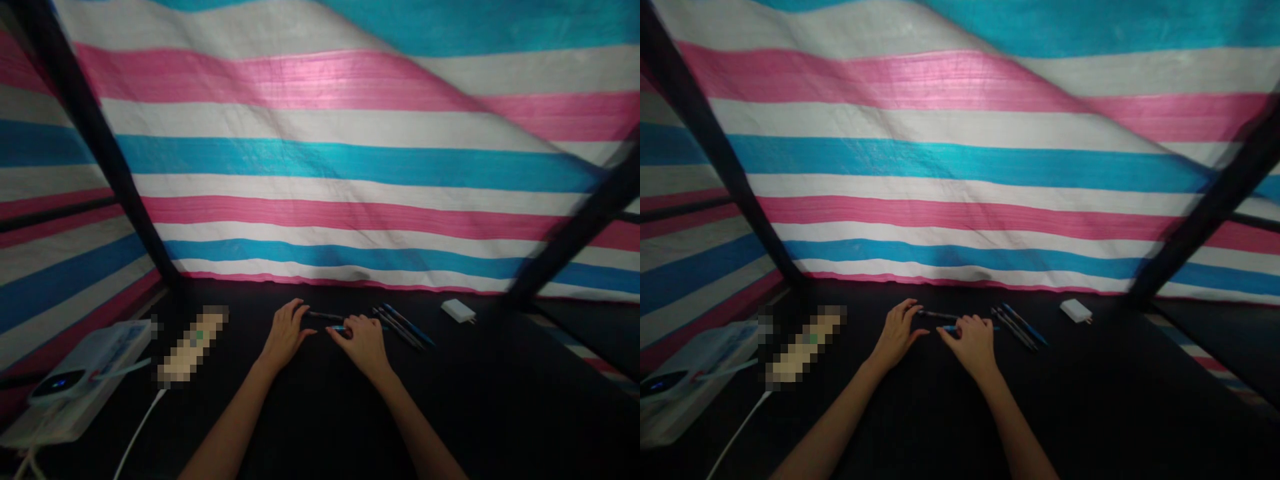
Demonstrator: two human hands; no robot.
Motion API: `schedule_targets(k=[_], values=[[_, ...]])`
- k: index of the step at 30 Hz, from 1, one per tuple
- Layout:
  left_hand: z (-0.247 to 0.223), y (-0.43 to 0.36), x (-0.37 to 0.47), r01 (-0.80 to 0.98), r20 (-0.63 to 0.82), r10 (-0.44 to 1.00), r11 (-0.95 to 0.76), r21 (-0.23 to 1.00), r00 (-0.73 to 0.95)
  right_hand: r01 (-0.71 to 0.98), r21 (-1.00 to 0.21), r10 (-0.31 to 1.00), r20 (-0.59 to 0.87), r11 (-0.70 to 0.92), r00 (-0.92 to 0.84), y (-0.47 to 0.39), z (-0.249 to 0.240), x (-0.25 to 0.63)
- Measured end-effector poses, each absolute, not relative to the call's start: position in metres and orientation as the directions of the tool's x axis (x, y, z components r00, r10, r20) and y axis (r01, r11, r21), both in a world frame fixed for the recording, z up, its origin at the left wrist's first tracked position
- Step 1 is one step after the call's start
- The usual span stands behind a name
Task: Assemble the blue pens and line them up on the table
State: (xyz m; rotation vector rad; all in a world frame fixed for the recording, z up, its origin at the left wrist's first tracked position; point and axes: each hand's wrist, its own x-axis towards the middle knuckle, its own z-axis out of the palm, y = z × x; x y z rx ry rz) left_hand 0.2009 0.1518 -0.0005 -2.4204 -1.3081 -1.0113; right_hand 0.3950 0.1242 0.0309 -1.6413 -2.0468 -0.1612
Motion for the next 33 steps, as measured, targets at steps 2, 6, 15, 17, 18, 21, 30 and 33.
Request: schedule_targets(k=[2, 6, 15, 17, 18, 21, 30, 33], values=[[-0.001, 0.152, 0.202, 0.807, 0.622, 0.676, -0.579, 0.117, 0.395, 0.947, -0.218, 0.887, 0.446, 0.236, -0.118, 0.126, 0.029, 0.396], [0.000, 0.151, 0.201, 0.810, 0.562, 0.718, -0.570, 0.137, 0.411, 0.948, -0.253, 0.911, 0.404, 0.194, -0.078, 0.127, 0.026, 0.397], [0.008, 0.148, 0.203, 0.787, 0.478, 0.748, -0.593, 0.170, 0.460, 0.958, -0.264, 0.926, 0.378, 0.114, -0.006, 0.127, 0.031, 0.401], [0.009, 0.148, 0.203, 0.783, 0.473, 0.747, -0.598, 0.171, 0.467, 0.955, -0.274, 0.916, 0.402, 0.114, 0.006, 0.129, 0.029, 0.403], [0.010, 0.148, 0.203, 0.782, 0.469, 0.747, -0.599, 0.170, 0.471, 0.952, -0.280, 0.908, 0.418, 0.121, 0.007, 0.130, 0.028, 0.404], [0.009, 0.147, 0.202, 0.779, 0.459, 0.749, -0.603, 0.172, 0.478, 0.953, -0.278, 0.897, 0.441, 0.124, 0.012, 0.132, 0.026, 0.406], [0.010, 0.148, 0.203, 0.777, 0.436, 0.752, -0.607, 0.167, 0.494, 0.962, -0.267, 0.907, 0.418, 0.062, 0.058, 0.133, 0.026, 0.409], [0.010, 0.148, 0.203, 0.775, 0.431, 0.752, -0.609, 0.167, 0.498, 0.967, -0.250, 0.914, 0.402, 0.048, 0.058, 0.134, 0.024, 0.411]])
